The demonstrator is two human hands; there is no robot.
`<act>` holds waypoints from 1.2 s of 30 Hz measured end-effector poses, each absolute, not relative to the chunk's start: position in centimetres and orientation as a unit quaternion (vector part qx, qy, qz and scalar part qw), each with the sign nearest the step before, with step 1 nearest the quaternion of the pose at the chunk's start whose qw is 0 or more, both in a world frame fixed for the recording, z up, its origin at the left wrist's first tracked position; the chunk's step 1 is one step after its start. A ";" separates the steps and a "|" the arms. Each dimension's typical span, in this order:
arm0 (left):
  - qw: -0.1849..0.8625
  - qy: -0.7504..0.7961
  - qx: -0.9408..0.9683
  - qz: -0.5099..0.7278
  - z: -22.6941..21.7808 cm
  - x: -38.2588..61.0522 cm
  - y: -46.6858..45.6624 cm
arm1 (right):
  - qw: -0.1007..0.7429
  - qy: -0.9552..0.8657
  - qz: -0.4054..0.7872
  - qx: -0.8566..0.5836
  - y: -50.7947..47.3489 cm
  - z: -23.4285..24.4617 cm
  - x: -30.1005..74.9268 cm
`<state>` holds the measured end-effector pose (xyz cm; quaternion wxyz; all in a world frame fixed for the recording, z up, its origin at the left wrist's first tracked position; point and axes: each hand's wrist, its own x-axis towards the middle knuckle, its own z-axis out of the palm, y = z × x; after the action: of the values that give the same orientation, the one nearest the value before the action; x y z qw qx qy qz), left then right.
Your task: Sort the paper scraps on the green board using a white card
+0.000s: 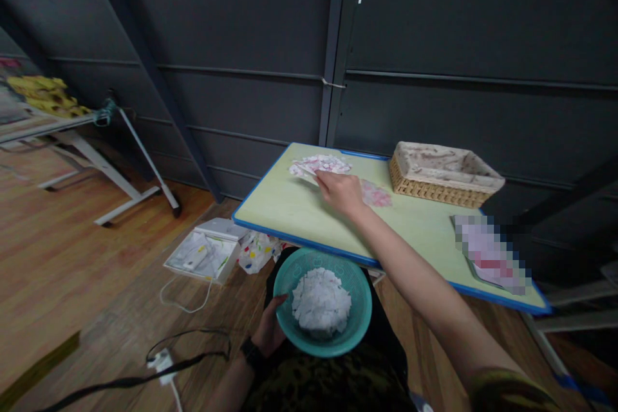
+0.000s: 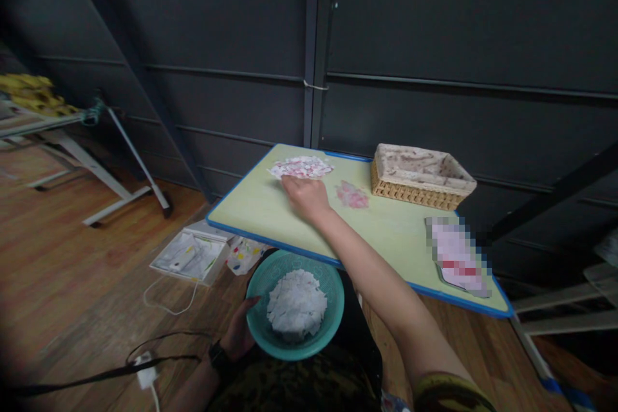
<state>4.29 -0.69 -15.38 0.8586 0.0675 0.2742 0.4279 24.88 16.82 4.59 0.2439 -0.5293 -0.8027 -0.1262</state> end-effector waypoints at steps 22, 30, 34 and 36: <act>0.868 0.257 0.067 0.420 -16.0 4.0 -0.6 | 0.041 -0.804 -0.130 -0.579 14.6 4.7 21.5; 0.866 0.247 0.055 0.432 -15.9 4.3 -0.5 | 0.122 -0.654 -0.111 -0.738 16.7 8.2 29.1; 0.861 0.247 0.056 0.441 -15.8 4.3 -0.5 | 0.256 -0.606 -0.077 -0.749 19.0 9.1 32.4; 0.862 0.249 0.056 0.439 -15.8 4.3 -0.5 | 0.296 -0.591 -0.060 -0.748 19.8 8.5 33.1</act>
<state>4.25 -0.47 -15.77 0.8618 0.0563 0.2487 0.4385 33.15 19.75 8.51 0.2958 -0.7479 -0.5912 -0.0600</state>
